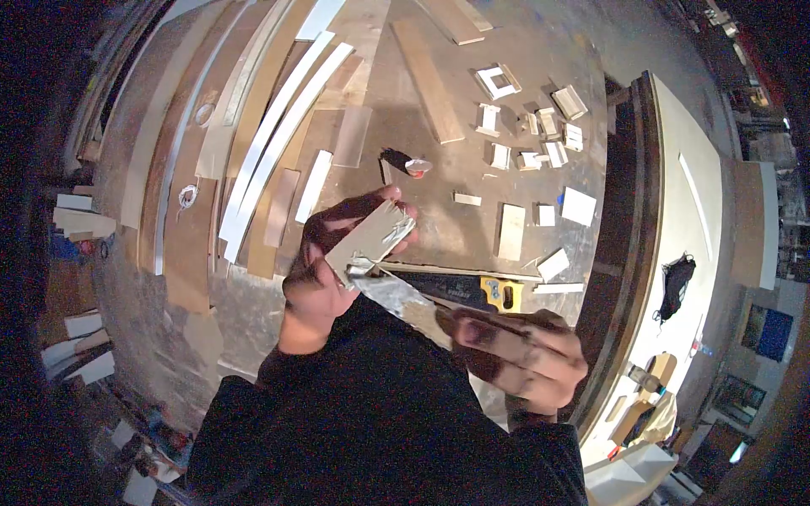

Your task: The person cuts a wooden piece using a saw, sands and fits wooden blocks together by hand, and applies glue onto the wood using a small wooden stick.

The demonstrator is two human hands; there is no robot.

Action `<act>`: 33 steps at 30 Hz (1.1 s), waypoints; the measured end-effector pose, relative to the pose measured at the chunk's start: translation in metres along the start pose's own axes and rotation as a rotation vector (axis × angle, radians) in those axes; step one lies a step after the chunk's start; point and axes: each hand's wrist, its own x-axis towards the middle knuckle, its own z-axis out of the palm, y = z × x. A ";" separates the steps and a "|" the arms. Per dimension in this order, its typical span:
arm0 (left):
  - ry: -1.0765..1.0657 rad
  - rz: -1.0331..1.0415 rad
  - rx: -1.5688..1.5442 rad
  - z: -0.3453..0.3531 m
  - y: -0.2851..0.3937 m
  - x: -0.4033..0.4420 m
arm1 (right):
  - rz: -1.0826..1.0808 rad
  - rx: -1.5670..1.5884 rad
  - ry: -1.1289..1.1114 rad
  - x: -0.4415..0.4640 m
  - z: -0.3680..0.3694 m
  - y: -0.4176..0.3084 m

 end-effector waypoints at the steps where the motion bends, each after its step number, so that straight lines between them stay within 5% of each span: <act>1: 0.000 0.001 -0.001 0.002 0.001 0.000 | -0.030 -0.007 0.020 0.001 0.000 0.006; 6: -0.011 0.021 0.033 0.011 -0.001 0.000 | 0.034 0.043 0.162 0.012 0.016 0.011; 12: -0.072 0.114 -0.020 0.007 -0.008 0.001 | 0.025 0.090 -0.025 0.014 -0.002 -0.008; 16: 0.002 0.012 0.041 0.008 -0.008 0.003 | 0.047 0.074 0.066 0.016 -0.001 -0.001; 18: 0.056 -0.001 0.012 0.015 -0.007 0.003 | 0.149 0.139 -0.178 0.030 -0.016 -0.006; 26: 0.065 -0.042 0.007 0.016 -0.003 0.008 | -0.086 -0.122 -0.001 0.015 -0.004 0.027; 28: -0.090 0.045 -0.096 0.008 -0.007 0.012 | -0.072 -0.029 0.136 0.009 0.000 0.030; 33: -0.065 0.006 -0.079 0.015 -0.003 0.010 | 0.034 0.048 -0.004 0.015 -0.005 0.021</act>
